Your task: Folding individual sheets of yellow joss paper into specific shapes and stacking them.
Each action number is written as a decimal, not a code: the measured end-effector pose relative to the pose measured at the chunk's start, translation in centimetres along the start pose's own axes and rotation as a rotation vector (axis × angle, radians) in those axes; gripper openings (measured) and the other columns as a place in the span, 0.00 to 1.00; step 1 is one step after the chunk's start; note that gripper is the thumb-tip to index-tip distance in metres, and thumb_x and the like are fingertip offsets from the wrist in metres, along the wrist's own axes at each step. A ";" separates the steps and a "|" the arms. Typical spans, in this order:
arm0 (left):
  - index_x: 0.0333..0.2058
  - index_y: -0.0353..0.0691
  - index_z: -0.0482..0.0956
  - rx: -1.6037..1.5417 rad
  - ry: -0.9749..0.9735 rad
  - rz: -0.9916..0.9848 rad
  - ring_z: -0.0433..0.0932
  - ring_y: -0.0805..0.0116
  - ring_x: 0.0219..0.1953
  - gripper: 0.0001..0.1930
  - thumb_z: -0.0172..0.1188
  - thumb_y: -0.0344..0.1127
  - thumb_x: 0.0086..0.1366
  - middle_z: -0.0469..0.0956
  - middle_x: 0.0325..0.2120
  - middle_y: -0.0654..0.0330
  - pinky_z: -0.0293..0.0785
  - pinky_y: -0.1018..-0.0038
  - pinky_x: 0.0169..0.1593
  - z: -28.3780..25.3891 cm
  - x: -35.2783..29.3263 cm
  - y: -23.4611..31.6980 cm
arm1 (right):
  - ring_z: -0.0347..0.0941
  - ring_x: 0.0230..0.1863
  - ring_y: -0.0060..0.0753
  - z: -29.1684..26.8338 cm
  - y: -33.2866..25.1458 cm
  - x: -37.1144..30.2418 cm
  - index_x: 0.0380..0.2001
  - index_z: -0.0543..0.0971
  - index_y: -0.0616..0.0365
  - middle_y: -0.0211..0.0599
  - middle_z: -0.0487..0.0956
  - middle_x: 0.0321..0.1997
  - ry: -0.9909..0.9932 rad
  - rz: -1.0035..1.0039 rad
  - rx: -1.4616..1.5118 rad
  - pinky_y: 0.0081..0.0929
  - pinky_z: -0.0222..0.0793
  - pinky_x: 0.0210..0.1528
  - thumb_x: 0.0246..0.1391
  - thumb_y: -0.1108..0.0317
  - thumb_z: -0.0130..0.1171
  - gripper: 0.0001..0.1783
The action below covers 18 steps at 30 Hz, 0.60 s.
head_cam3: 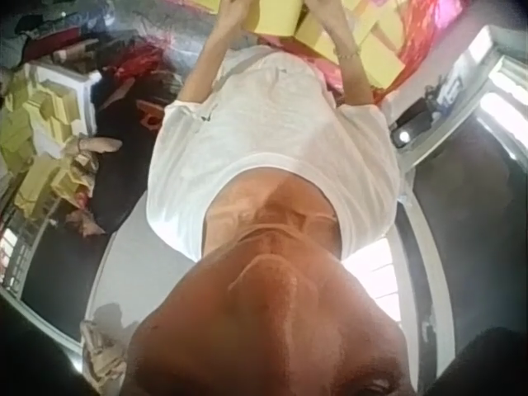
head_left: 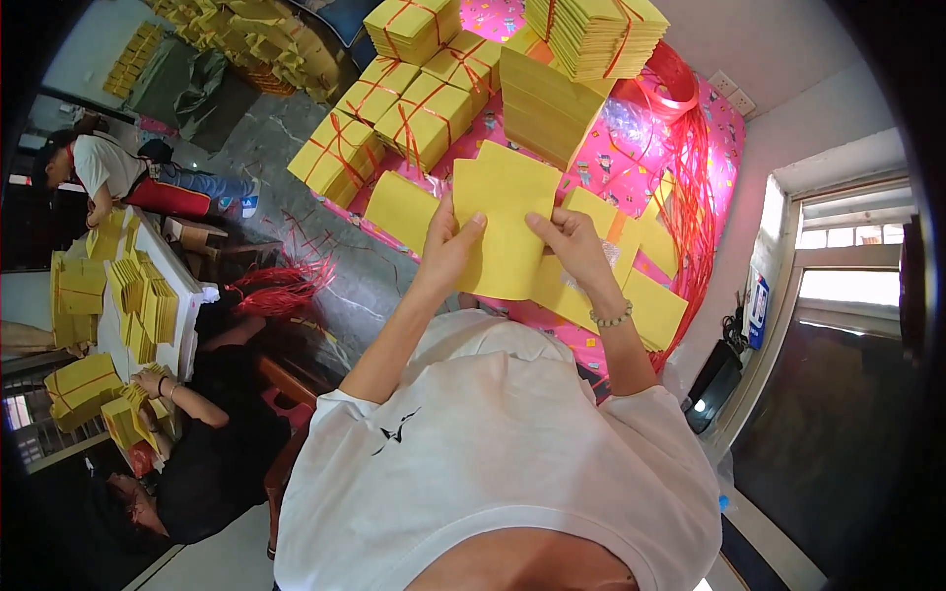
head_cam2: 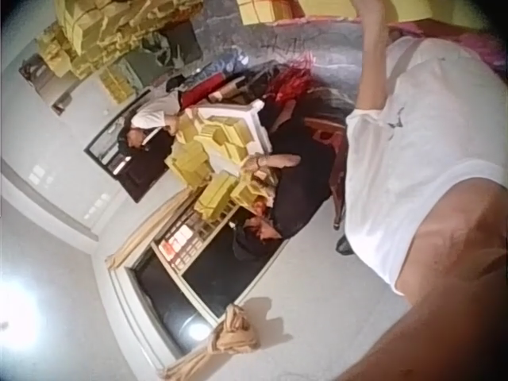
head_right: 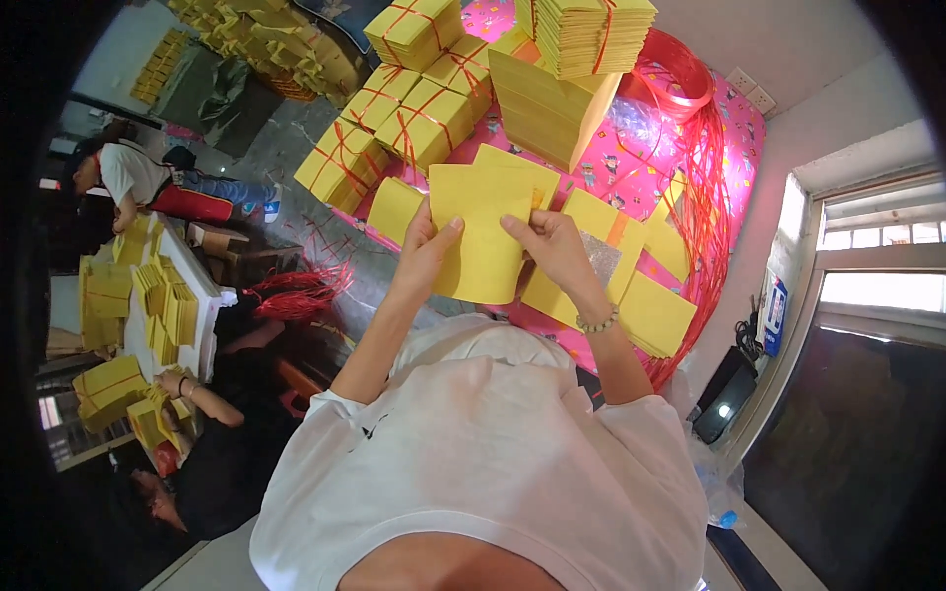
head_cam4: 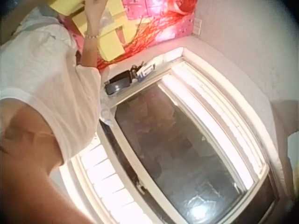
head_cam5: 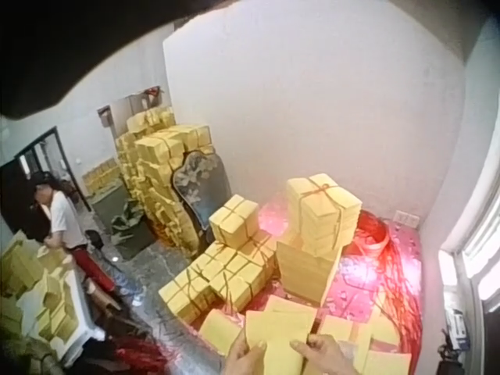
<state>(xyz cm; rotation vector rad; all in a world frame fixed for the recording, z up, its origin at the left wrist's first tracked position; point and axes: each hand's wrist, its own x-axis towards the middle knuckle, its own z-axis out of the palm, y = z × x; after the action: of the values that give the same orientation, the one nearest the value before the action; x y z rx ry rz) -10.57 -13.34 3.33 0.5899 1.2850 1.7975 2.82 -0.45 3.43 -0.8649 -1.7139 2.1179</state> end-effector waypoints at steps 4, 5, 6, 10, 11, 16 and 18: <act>0.59 0.36 0.58 0.013 0.015 -0.071 0.69 0.71 0.53 0.24 0.48 0.24 0.64 0.70 0.51 0.58 0.64 0.74 0.55 -0.9 0.2 -0.8 | 0.76 0.29 0.17 -0.3 1.2 0.2 0.38 0.79 0.66 0.31 0.81 0.32 -0.041 0.027 -0.052 0.16 0.73 0.32 0.58 0.61 0.56 0.16; 0.59 0.36 0.58 0.009 0.024 -0.115 0.69 0.70 0.53 0.24 0.49 0.24 0.64 0.70 0.51 0.58 0.64 0.74 0.55 -1.2 0.4 -1.0 | 0.76 0.29 0.17 -0.1 1.1 0.3 0.38 0.79 0.66 0.31 0.81 0.32 -0.035 0.042 -0.064 0.17 0.73 0.31 0.58 0.60 0.56 0.16; 0.59 0.36 0.58 0.008 0.029 -0.121 0.69 0.70 0.53 0.24 0.49 0.24 0.64 0.70 0.51 0.58 0.64 0.74 0.55 -1.4 0.5 -1.1 | 0.76 0.28 0.17 0.0 1.0 0.3 0.37 0.79 0.66 0.31 0.81 0.31 -0.032 0.057 -0.076 0.17 0.73 0.30 0.57 0.59 0.56 0.17; 0.58 0.36 0.60 -0.016 0.013 -0.147 0.70 0.70 0.52 0.23 0.49 0.25 0.64 0.71 0.51 0.58 0.65 0.73 0.55 -1.9 1.0 -1.1 | 0.76 0.27 0.18 -0.2 0.8 0.4 0.36 0.79 0.65 0.31 0.81 0.29 -0.107 0.164 -0.125 0.17 0.73 0.29 0.57 0.57 0.56 0.18; 0.58 0.36 0.60 -0.027 -0.006 -0.166 0.70 0.69 0.52 0.22 0.49 0.25 0.64 0.71 0.50 0.58 0.65 0.73 0.55 -2.0 1.1 -1.0 | 0.76 0.26 0.18 -0.2 1.2 0.5 0.36 0.80 0.65 0.31 0.80 0.28 -0.114 0.164 -0.159 0.17 0.74 0.29 0.56 0.56 0.57 0.19; 0.55 0.36 0.63 -0.063 0.011 -0.326 0.72 0.68 0.50 0.19 0.48 0.26 0.65 0.73 0.48 0.57 0.68 0.72 0.52 -3.1 1.9 -1.5 | 0.76 0.24 0.18 0.4 1.1 0.9 0.33 0.80 0.65 0.31 0.80 0.25 -0.088 0.188 -0.207 0.16 0.74 0.28 0.55 0.54 0.58 0.20; 0.55 0.35 0.64 -0.089 0.022 -0.401 0.73 0.68 0.49 0.19 0.48 0.26 0.65 0.73 0.48 0.57 0.69 0.72 0.52 -3.4 2.2 -1.5 | 0.75 0.22 0.17 0.6 1.2 1.1 0.31 0.80 0.65 0.32 0.80 0.25 -0.101 0.274 -0.155 0.14 0.71 0.24 0.54 0.53 0.59 0.21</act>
<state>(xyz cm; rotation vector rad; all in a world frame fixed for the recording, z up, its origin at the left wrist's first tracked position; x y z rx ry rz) -13.79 -13.13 0.48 0.2401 1.2300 1.5197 1.75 -0.58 2.05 -1.1117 -1.9275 2.2567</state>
